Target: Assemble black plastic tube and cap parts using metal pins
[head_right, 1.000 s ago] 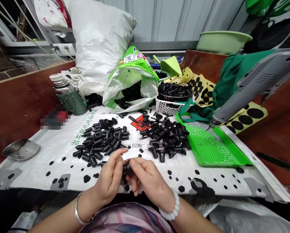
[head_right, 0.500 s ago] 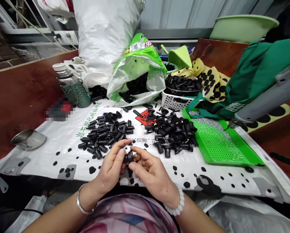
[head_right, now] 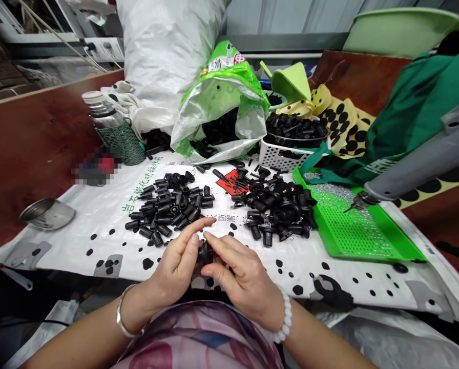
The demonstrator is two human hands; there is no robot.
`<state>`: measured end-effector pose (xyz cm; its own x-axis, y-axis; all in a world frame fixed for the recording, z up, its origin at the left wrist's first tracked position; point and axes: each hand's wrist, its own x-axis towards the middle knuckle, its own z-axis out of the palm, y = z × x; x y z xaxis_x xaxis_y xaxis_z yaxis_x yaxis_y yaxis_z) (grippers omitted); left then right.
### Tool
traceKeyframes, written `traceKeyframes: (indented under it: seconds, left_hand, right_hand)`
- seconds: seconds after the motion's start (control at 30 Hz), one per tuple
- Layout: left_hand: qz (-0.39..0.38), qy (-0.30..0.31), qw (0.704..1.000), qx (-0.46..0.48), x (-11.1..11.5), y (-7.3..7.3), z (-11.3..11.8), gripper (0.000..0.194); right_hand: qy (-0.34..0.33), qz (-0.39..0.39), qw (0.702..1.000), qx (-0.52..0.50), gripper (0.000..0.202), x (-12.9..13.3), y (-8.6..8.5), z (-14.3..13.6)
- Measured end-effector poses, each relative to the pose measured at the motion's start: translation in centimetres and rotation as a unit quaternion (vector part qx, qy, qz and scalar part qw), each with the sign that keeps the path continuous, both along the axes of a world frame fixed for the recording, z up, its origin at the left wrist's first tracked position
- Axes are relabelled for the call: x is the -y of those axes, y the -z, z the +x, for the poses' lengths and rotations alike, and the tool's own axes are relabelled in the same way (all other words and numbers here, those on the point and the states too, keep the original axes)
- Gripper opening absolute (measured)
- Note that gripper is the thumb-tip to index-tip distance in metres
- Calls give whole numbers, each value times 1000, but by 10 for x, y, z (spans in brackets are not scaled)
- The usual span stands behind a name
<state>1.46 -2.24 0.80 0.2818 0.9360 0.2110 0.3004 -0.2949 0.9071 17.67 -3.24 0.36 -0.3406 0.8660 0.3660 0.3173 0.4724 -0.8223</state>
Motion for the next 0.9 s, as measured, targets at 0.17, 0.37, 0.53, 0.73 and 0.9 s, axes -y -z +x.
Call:
traceKeyframes:
  seconds: [0.17,0.37,0.53,0.73,0.9]
  left_hand:
    - [191,55,974,-111,-6,7,-4,42]
    - [283,76,943,-158,-12,19,0,40]
    - [175,0,974,-147,-18,17,0,44]
    - [117,-23,988,-99,-19,23,-15,53]
    - [148,-17,983,-110,-13,30,-20,43]
  right_hand:
    - [-35,-258,958,-119,37,-2,-4,-3]
    - [1,-287,953,-98,39,-9,-3,-8]
    - [17,-180,983,-36,38,-9,-1,-10]
    - [216,206,935,192,40,-40,-11,43]
    - [385,235,796,405,51,-68,-6,82]
